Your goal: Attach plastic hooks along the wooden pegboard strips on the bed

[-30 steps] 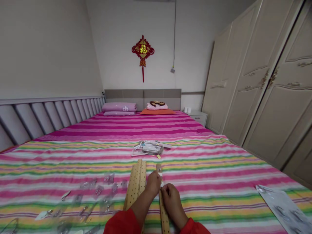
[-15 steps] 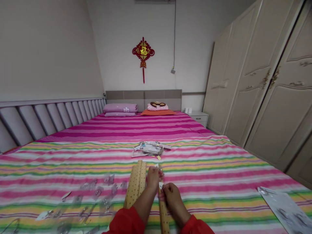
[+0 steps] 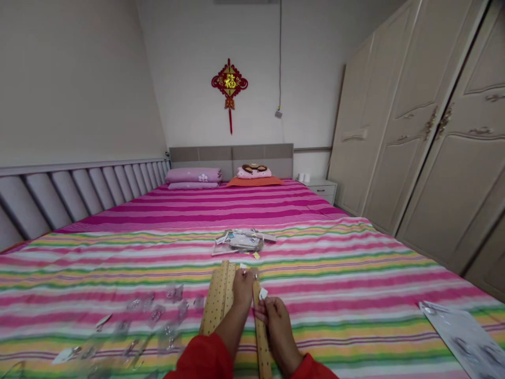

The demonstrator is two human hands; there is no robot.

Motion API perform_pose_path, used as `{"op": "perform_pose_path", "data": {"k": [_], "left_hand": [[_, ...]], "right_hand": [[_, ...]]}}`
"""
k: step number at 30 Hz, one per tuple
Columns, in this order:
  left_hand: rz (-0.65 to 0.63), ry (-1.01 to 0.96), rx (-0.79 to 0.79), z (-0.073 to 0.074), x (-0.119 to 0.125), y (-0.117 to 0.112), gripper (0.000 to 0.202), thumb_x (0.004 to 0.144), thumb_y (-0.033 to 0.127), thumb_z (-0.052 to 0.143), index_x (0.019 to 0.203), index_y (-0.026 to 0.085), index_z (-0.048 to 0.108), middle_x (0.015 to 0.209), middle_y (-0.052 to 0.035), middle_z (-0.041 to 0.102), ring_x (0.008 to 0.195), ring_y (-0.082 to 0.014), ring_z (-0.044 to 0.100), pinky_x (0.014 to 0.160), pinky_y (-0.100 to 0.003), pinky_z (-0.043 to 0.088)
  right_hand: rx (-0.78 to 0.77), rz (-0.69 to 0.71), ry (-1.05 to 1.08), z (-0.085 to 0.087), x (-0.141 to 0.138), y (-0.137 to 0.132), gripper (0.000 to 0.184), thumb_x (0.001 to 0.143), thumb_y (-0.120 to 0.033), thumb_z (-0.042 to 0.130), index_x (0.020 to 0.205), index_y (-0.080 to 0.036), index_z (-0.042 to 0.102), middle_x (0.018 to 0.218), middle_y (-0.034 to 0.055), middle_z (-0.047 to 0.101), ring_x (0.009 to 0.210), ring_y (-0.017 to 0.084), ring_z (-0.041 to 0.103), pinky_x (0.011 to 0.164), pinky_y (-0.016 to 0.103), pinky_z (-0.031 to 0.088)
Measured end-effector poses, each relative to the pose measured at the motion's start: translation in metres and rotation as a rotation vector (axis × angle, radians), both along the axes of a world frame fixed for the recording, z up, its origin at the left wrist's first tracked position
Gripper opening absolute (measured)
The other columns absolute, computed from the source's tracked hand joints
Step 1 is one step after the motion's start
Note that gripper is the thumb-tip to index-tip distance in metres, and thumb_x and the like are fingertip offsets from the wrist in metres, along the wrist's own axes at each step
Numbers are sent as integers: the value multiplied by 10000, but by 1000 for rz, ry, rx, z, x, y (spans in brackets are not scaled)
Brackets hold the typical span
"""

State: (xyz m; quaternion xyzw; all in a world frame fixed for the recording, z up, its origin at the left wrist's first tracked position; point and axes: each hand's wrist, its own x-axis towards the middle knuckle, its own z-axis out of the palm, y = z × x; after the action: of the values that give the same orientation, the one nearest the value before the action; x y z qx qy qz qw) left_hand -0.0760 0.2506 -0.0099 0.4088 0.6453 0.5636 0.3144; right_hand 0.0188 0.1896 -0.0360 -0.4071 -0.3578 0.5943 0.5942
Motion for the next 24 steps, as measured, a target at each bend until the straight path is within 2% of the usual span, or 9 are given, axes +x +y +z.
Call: {"op": "perform_pose_path", "data": {"k": [4, 8, 13, 17, 20, 24], "left_hand": [[-101, 291, -51, 5, -1, 4, 225, 611, 183, 664, 697, 199, 457, 784, -22, 557, 868, -213, 556, 847, -340, 401], [-189, 422, -91, 9, -3, 11, 96, 711, 113, 559, 708, 183, 494, 887, -67, 588, 947, -196, 547, 892, -304, 360], [-141, 372, -131, 16, -14, 29, 165, 823, 196, 458, 658, 194, 455, 691, -42, 563, 780, -188, 575, 741, -297, 397], [-160, 207, -92, 31, -25, 36, 262, 847, 332, 402, 624, 201, 445, 583, 2, 506, 615, -146, 535, 604, -258, 386], [-237, 72, -37, 49, -36, 18, 314, 825, 420, 369, 643, 187, 475, 579, 22, 501, 522, -101, 475, 531, -226, 368], [-297, -20, 0, 79, -75, -34, 372, 696, 533, 540, 662, 162, 551, 564, 35, 510, 482, -68, 433, 493, -200, 350]], "right_hand": [[166, -79, -217, -9, -11, -7, 342, 816, -558, 458, 693, -240, 436, 688, 21, 592, 646, 186, 623, 603, 316, 547], [240, -176, -427, -13, -18, -13, 314, 884, -515, 346, 719, -255, 407, 653, 18, 568, 607, 187, 590, 567, 304, 507], [223, -189, -471, -14, -21, -15, 344, 876, -564, 321, 727, -263, 393, 687, 43, 587, 620, 212, 624, 564, 319, 507], [232, -190, -468, -17, -21, -14, 352, 876, -571, 323, 730, -259, 396, 691, 45, 586, 619, 212, 629, 560, 321, 514], [263, -169, -435, -18, -19, -12, 347, 884, -549, 340, 716, -252, 405, 655, 20, 568, 615, 196, 619, 579, 310, 520], [277, -117, -333, -11, -15, -12, 361, 836, -568, 440, 690, -237, 430, 608, -8, 563, 582, 172, 586, 564, 281, 505]]}}
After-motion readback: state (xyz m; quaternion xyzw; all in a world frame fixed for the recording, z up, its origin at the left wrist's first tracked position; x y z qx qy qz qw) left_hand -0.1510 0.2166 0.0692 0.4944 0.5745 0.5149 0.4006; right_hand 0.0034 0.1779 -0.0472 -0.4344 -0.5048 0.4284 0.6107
